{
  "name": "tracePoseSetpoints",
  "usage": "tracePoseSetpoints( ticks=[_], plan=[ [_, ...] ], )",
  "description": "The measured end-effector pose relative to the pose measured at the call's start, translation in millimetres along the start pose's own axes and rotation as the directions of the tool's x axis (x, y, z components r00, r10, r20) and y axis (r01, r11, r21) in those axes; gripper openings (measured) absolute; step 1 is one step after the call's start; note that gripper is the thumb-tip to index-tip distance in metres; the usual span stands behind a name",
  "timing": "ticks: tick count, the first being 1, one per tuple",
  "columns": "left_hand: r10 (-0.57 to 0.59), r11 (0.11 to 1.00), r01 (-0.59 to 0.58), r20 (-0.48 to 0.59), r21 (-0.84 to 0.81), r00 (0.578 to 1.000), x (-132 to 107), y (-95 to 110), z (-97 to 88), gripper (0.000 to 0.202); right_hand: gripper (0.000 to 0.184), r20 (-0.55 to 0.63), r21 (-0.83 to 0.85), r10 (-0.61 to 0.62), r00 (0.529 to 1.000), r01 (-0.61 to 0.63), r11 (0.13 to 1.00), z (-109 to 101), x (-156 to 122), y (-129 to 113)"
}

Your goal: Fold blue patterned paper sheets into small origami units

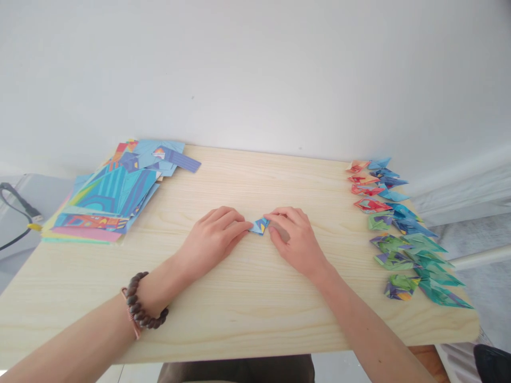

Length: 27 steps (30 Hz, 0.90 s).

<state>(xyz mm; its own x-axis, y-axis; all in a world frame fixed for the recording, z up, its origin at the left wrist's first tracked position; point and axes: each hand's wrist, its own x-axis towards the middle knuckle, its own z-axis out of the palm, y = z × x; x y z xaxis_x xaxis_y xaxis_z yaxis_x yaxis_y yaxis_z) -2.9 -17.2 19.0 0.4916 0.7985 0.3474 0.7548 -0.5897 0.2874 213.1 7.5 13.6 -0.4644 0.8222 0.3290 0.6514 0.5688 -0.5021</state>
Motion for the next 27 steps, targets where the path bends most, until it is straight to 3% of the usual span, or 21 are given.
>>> tracePoseSetpoints(
  ticks=[6,11,19,27],
  plan=[
    [-0.128,0.981,0.125,-0.008,-0.149,0.992,3.5,-1.2,-3.4,0.021,0.016,0.028,0.027,-0.015,1.000,0.014,1.000,-1.3,1.3,1.3],
    [-0.158,0.929,0.181,0.094,-0.322,0.983,5.6,3.1,-6.5,0.022,0.011,0.030,0.110,0.029,0.999,-0.032,0.993,-2.5,2.7,1.7],
    [-0.151,0.923,0.186,0.128,-0.337,0.980,7.6,4.7,-6.6,0.014,0.015,0.025,0.147,-0.044,0.999,0.040,0.988,-1.3,2.2,-0.3],
    [-0.190,0.909,0.210,0.089,-0.361,0.978,9.8,6.3,-8.3,0.010,0.008,-0.019,0.155,-0.087,0.996,0.089,0.984,1.9,1.1,-2.6]
  ],
)
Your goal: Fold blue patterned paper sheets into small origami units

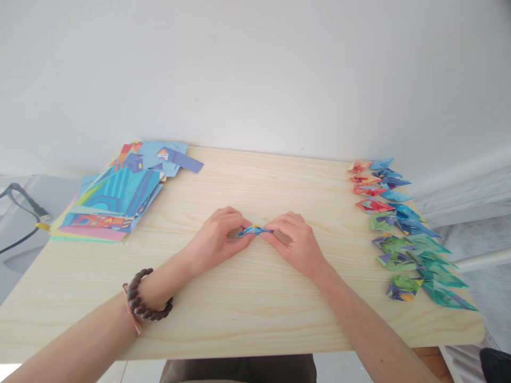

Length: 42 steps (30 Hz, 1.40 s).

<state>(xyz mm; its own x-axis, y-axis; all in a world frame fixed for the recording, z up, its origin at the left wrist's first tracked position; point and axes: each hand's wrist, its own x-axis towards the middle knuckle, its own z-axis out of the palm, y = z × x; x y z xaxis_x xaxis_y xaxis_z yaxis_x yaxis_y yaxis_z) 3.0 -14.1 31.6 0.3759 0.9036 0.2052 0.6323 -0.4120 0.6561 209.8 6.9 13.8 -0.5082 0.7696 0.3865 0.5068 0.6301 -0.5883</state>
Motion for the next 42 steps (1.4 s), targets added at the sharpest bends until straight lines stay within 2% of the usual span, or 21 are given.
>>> tracePoseSetpoints(
  ticks=[8,12,17,21,25,30,34,36,37,39,40,42],
  plan=[
    [0.061,0.997,-0.063,0.044,0.045,0.997,-1,1,-0.9,0.016,0.015,0.115,-0.073,-0.002,0.993,0.010,0.997,-1,0,-5],
    [0.120,0.979,-0.121,0.014,0.167,0.993,-1,-7,-1.3,0.019,0.013,0.066,-0.136,-0.029,0.997,0.038,0.990,1,0,-1],
    [0.259,0.931,-0.238,-0.040,0.278,0.965,-1,-21,-10.2,0.028,0.023,-0.039,-0.282,-0.066,0.997,0.053,0.958,-2,-2,5],
    [0.305,0.924,-0.302,0.026,0.235,0.952,-1,-20,-13.7,0.027,0.024,-0.073,-0.245,-0.034,0.997,0.015,0.969,-4,-2,6],
    [0.242,0.961,-0.247,0.050,0.127,0.969,-2,-13,-12.8,0.040,0.019,-0.056,-0.134,0.044,0.997,-0.052,0.990,-3,0,4],
    [0.134,0.989,-0.135,0.019,0.064,0.991,0,-13,-9.6,0.021,0.014,0.044,-0.059,0.093,0.995,-0.090,0.994,-4,3,-1],
    [0.058,0.998,-0.058,0.053,-0.008,0.997,1,-13,-8.3,0.020,0.017,0.112,-0.025,0.110,0.988,-0.107,0.994,-8,5,-4],
    [-0.014,0.993,0.022,0.069,-0.116,0.997,-1,-12,-8.4,0.020,0.020,0.123,0.017,0.126,0.984,-0.129,0.991,-10,6,-4],
    [-0.042,0.982,0.055,0.075,-0.183,0.996,-1,-12,-8.7,0.026,0.020,0.124,0.046,0.134,0.983,-0.140,0.989,-12,6,-4],
    [-0.042,0.957,0.058,0.062,-0.285,0.997,-3,-12,-9.2,0.044,0.022,0.129,0.112,0.145,0.981,-0.160,0.981,-14,7,-5],
    [-0.024,0.951,0.038,0.049,-0.307,0.998,-3,-12,-9.5,0.047,0.023,0.138,0.143,0.146,0.980,-0.166,0.976,-14,7,-5],
    [-0.002,0.953,0.007,0.014,-0.304,1.000,-3,-12,-10.1,0.036,0.024,0.157,0.187,0.139,0.978,-0.168,0.968,-14,6,-7]
  ],
)
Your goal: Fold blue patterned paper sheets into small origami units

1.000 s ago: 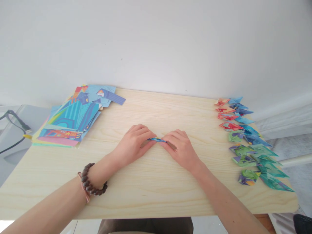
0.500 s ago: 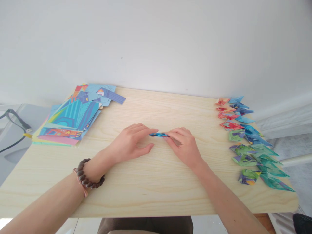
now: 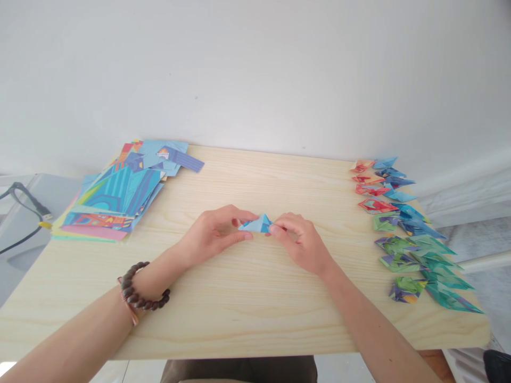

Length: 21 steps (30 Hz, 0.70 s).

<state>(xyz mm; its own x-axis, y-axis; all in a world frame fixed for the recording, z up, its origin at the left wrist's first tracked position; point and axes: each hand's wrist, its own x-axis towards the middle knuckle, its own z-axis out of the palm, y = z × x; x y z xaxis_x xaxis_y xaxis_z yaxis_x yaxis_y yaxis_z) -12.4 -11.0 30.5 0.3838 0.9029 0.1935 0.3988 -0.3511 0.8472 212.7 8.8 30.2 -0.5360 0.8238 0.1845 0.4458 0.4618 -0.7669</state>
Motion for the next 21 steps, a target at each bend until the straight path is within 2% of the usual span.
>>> tracePoseSetpoints(
  ticks=[3,7,10,15,18,21],
  plan=[
    [-0.035,0.999,0.036,-0.061,0.010,0.998,1,0,-0.3,0.024,0.015,-0.049,0.011,-0.011,0.999,0.012,1.000,5,-2,-1],
    [-0.080,0.995,0.085,-0.107,0.047,0.991,4,1,1.0,0.023,0.030,-0.136,0.039,-0.020,0.991,0.025,0.999,14,-4,-1],
    [-0.069,0.997,0.072,-0.114,0.025,0.991,6,3,3.4,0.020,0.028,-0.100,0.146,0.008,0.995,0.006,0.989,18,-4,-2],
    [-0.121,0.984,0.104,-0.119,-0.143,0.986,6,5,8.2,0.018,0.028,-0.030,0.357,0.189,0.982,-0.166,0.919,21,-3,-4],
    [-0.174,0.968,0.144,-0.136,-0.205,0.975,6,4,10.1,0.018,0.024,-0.008,0.402,0.251,0.968,-0.227,0.887,21,-2,-5],
    [-0.203,0.955,0.159,-0.159,-0.251,0.966,5,4,11.3,0.018,0.023,0.001,0.403,0.254,0.967,-0.233,0.885,20,-1,-6]
  ],
)
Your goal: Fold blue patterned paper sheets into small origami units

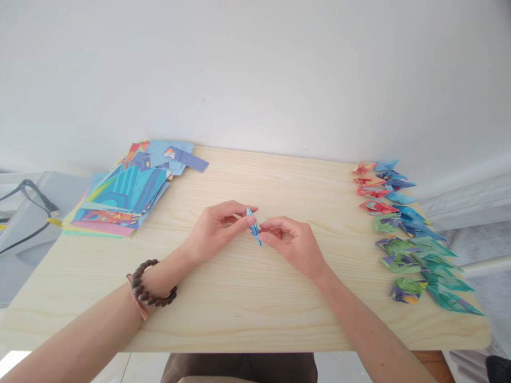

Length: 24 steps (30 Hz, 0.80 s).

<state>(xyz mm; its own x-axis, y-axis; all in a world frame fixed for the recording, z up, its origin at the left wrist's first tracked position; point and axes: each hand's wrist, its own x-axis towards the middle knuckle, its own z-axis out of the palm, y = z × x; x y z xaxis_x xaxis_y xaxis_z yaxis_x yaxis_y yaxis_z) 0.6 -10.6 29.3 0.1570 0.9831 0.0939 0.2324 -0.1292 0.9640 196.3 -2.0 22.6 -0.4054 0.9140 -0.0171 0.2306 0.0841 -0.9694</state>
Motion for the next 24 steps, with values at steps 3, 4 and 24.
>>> tracePoseSetpoints(
  ticks=[3,4,24],
  plan=[
    [-0.004,1.000,0.004,-0.016,-0.021,1.000,-1,-1,0.4,0.017,0.021,0.006,-0.019,-0.015,1.000,0.015,1.000,0,-1,-1],
    [0.000,1.000,0.000,-0.015,-0.021,1.000,-1,-1,0.4,0.016,0.021,0.007,-0.027,-0.022,1.000,0.022,0.999,0,-1,-1],
    [0.298,0.903,-0.289,0.023,0.317,0.954,-4,2,6.3,0.023,0.015,-0.161,-0.596,-0.316,0.935,0.163,0.786,12,-3,1]
  ],
)
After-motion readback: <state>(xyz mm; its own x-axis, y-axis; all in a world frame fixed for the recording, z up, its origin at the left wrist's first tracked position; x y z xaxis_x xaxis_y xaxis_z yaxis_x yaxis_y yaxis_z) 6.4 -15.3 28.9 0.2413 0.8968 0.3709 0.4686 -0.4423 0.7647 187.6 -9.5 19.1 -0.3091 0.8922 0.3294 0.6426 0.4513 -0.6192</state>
